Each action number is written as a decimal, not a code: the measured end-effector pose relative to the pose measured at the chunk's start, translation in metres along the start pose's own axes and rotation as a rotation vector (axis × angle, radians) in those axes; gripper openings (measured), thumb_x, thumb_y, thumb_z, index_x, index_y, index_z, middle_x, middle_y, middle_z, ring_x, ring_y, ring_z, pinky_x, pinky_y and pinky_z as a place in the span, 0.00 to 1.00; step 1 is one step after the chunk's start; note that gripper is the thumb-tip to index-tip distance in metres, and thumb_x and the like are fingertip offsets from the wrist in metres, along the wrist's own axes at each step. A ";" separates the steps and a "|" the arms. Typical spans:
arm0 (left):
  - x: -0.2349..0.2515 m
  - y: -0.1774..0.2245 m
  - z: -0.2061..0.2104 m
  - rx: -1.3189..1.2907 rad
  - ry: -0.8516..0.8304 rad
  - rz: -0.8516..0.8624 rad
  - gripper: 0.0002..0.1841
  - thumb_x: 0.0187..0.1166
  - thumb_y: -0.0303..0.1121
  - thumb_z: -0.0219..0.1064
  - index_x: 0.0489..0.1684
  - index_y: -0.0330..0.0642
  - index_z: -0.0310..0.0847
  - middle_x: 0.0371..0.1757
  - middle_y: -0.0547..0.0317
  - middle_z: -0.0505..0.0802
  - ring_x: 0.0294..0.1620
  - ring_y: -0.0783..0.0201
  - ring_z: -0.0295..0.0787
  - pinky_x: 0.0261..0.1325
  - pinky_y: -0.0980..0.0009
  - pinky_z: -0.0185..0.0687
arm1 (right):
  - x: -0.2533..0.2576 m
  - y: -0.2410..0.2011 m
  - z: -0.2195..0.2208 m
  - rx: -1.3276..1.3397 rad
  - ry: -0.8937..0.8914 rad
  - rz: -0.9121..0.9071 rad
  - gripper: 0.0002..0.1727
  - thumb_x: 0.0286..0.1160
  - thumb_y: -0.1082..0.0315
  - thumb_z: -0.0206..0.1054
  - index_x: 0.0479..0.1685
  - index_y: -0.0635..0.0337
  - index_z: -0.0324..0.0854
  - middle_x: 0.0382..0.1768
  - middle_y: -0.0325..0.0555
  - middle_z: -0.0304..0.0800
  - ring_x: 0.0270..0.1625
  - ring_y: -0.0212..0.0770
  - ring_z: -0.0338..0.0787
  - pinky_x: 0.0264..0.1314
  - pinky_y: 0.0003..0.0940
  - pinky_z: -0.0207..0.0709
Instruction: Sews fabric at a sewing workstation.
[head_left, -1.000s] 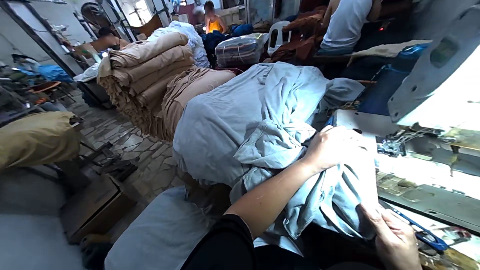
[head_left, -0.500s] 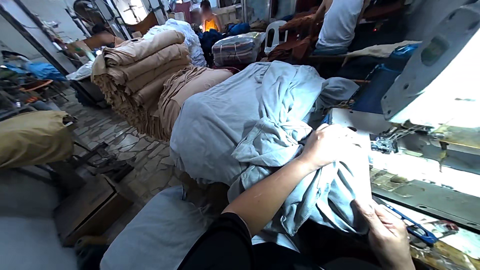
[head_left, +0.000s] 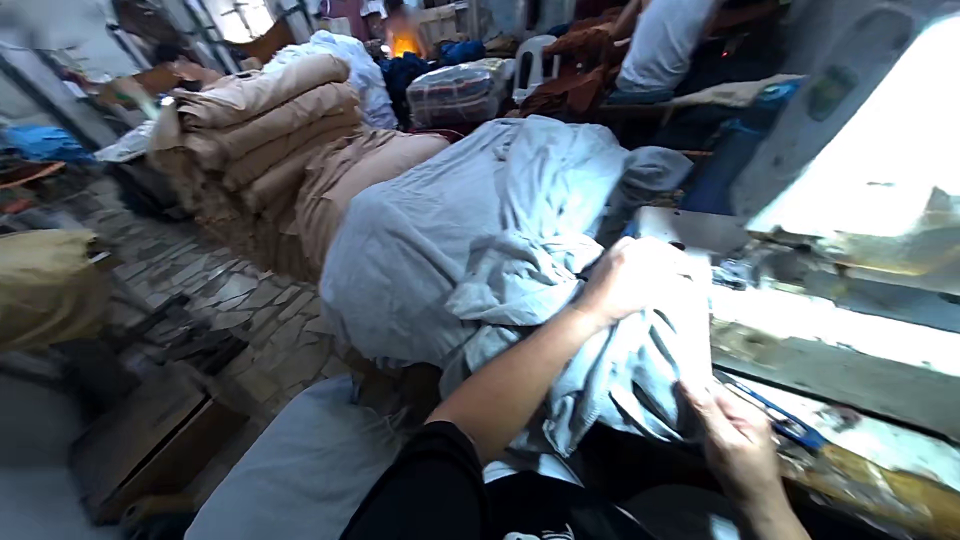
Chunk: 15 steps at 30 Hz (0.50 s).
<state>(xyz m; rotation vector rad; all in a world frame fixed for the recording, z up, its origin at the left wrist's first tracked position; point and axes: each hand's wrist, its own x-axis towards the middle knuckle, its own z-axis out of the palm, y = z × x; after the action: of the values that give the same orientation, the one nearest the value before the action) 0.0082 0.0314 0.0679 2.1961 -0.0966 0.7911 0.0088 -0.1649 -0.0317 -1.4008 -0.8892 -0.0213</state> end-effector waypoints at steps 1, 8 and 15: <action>-0.001 0.006 -0.005 -0.040 -0.030 -0.032 0.09 0.75 0.17 0.66 0.49 0.25 0.88 0.52 0.37 0.93 0.59 0.46 0.89 0.69 0.52 0.80 | -0.001 -0.004 0.000 0.027 0.002 0.020 0.15 0.83 0.65 0.58 0.27 0.50 0.85 0.24 0.15 0.86 0.32 0.08 0.83 0.40 0.10 0.79; 0.009 0.047 -0.027 0.141 -0.126 0.122 0.08 0.79 0.27 0.66 0.41 0.38 0.92 0.44 0.57 0.94 0.49 0.70 0.90 0.57 0.71 0.84 | -0.021 -0.053 -0.017 0.331 -0.082 0.171 0.17 0.87 0.61 0.60 0.27 0.49 0.87 0.24 0.20 0.86 0.31 0.12 0.83 0.37 0.12 0.78; 0.102 -0.056 0.032 0.446 -0.244 0.098 0.26 0.64 0.43 0.79 0.55 0.35 0.86 0.52 0.39 0.94 0.58 0.42 0.92 0.61 0.38 0.84 | 0.034 -0.021 -0.021 0.248 0.152 0.270 0.15 0.82 0.74 0.58 0.27 0.57 0.86 0.25 0.26 0.88 0.32 0.17 0.86 0.41 0.18 0.83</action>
<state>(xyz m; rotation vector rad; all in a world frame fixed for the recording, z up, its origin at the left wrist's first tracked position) 0.1240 0.0655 0.0735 2.7248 -0.1628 0.6372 0.0327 -0.1712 0.0060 -1.2570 -0.5517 0.1798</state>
